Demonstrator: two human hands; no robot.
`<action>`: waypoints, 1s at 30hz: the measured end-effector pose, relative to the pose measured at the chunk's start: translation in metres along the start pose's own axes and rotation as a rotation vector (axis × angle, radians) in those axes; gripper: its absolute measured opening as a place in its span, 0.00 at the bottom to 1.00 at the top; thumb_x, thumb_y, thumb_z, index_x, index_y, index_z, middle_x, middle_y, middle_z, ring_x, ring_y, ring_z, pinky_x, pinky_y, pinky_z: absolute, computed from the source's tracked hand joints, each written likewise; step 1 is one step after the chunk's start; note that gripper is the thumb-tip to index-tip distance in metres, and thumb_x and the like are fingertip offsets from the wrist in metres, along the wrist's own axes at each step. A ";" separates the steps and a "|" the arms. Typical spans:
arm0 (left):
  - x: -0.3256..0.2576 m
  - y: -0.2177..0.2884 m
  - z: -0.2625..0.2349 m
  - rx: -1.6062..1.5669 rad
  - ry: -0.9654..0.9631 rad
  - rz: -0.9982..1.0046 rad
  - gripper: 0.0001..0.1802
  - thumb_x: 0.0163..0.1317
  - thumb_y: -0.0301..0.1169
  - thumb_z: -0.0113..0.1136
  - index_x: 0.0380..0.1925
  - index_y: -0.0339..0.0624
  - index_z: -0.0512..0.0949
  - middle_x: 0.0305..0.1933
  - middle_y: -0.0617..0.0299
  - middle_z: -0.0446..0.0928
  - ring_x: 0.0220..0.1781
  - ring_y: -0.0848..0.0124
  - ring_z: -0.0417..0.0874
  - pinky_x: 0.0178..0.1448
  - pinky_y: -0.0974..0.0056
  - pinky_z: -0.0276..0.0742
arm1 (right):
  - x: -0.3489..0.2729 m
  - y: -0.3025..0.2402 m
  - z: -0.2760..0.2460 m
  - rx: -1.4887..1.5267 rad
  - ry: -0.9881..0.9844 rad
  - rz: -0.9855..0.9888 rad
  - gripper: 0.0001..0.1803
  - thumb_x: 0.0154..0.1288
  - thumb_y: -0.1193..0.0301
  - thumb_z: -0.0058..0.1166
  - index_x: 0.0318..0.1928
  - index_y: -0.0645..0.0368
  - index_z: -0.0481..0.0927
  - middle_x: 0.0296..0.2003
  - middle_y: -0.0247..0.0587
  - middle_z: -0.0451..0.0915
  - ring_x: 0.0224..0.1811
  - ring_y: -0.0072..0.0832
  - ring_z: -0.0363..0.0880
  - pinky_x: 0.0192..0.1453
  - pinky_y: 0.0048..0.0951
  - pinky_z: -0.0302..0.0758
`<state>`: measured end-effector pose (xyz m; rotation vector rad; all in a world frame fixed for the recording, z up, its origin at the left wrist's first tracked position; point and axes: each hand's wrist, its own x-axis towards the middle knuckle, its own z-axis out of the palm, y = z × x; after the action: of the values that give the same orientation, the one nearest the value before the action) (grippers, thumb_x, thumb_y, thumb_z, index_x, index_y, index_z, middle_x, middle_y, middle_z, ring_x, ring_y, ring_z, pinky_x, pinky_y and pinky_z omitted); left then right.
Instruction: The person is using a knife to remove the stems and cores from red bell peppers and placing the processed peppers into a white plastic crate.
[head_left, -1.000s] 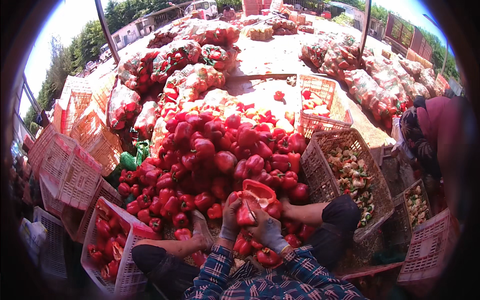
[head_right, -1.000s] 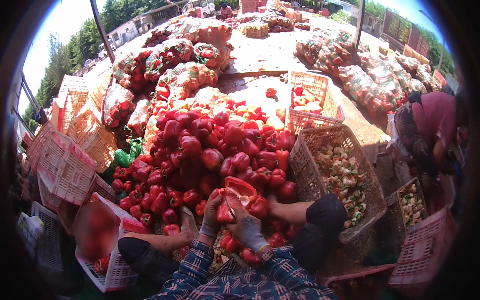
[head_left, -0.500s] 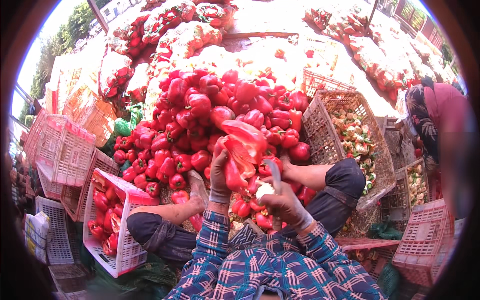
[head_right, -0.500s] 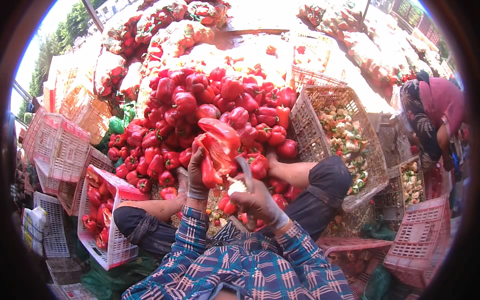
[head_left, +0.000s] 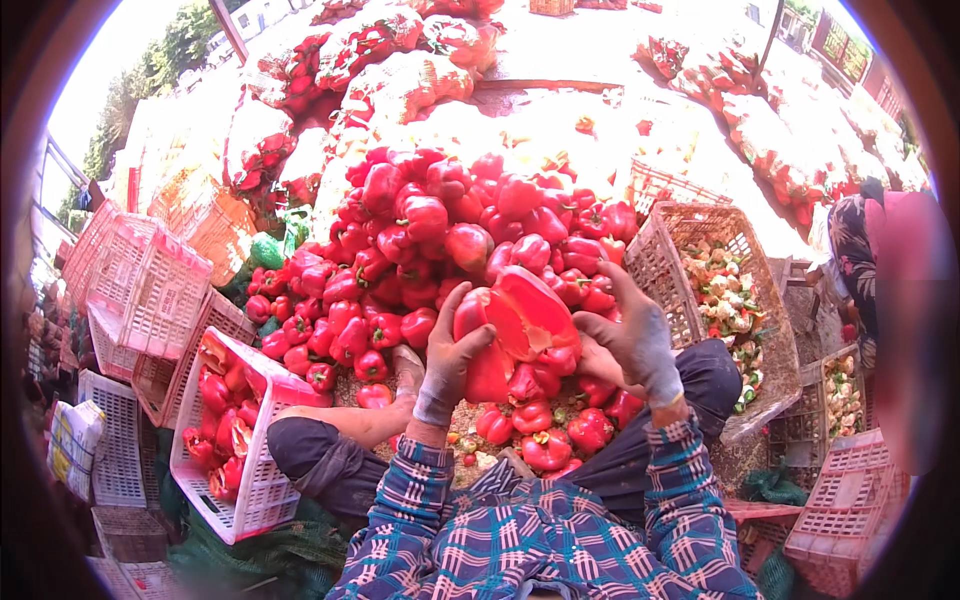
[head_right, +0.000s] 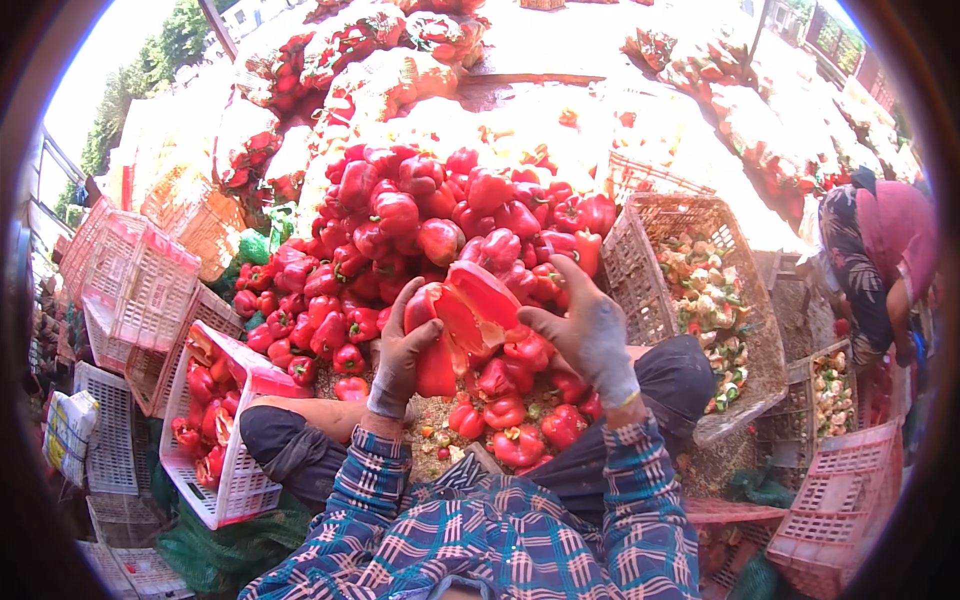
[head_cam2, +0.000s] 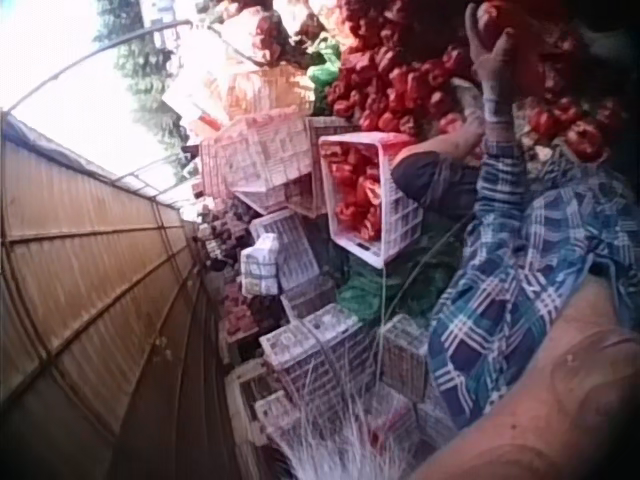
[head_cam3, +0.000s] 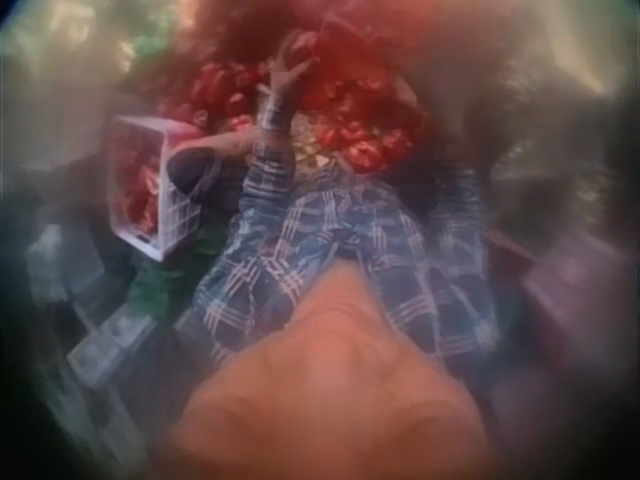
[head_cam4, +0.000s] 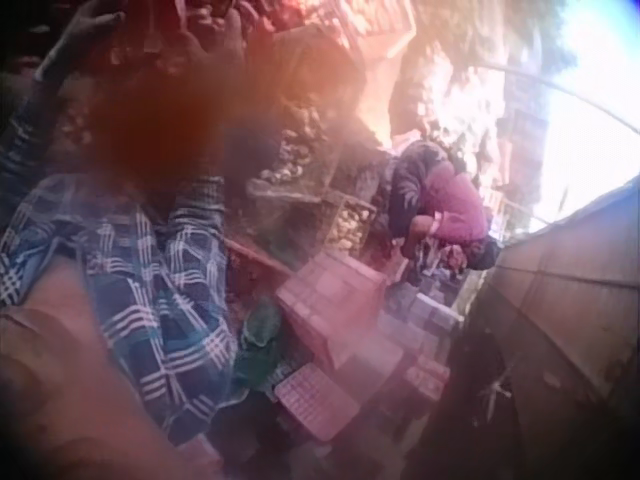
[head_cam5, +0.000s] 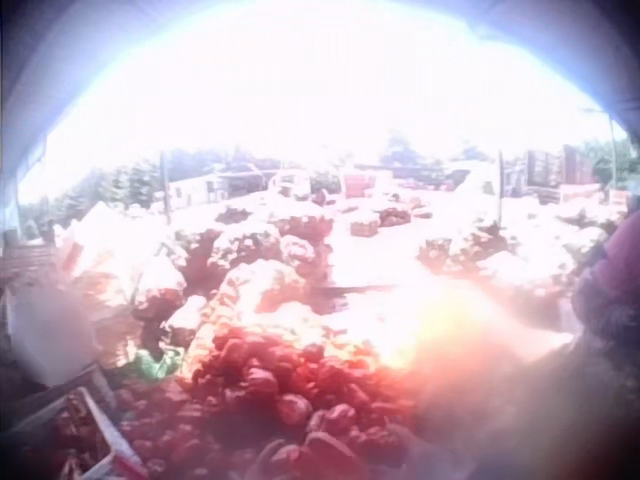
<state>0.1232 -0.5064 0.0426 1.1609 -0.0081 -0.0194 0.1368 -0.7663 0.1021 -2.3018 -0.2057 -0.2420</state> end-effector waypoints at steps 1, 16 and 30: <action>-0.005 0.006 0.006 0.069 -0.047 -0.031 0.40 0.58 0.25 0.67 0.72 0.39 0.62 0.64 0.56 0.73 0.62 0.70 0.76 0.66 0.64 0.72 | 0.010 -0.001 0.011 0.093 -0.175 0.051 0.41 0.56 0.48 0.69 0.66 0.54 0.72 0.49 0.54 0.83 0.52 0.46 0.84 0.54 0.42 0.78; -0.010 0.071 -0.076 -0.153 0.306 0.219 0.34 0.64 0.25 0.64 0.69 0.43 0.64 0.54 0.58 0.76 0.46 0.71 0.82 0.51 0.65 0.82 | -0.030 0.023 0.147 0.762 -0.049 0.326 0.21 0.66 0.68 0.59 0.56 0.67 0.78 0.42 0.43 0.85 0.44 0.28 0.83 0.50 0.32 0.79; -0.262 0.310 -0.315 1.697 1.512 0.635 0.39 0.57 0.39 0.69 0.67 0.43 0.66 0.65 0.47 0.73 0.63 0.52 0.77 0.67 0.54 0.72 | 0.020 -0.355 0.268 0.560 -0.629 -0.463 0.36 0.60 0.51 0.64 0.61 0.59 0.72 0.44 0.54 0.85 0.49 0.50 0.85 0.54 0.46 0.77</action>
<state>-0.1304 -0.0889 0.2020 2.4833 1.1337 1.7169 0.1061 -0.3291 0.1802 -1.6790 -0.9943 0.2928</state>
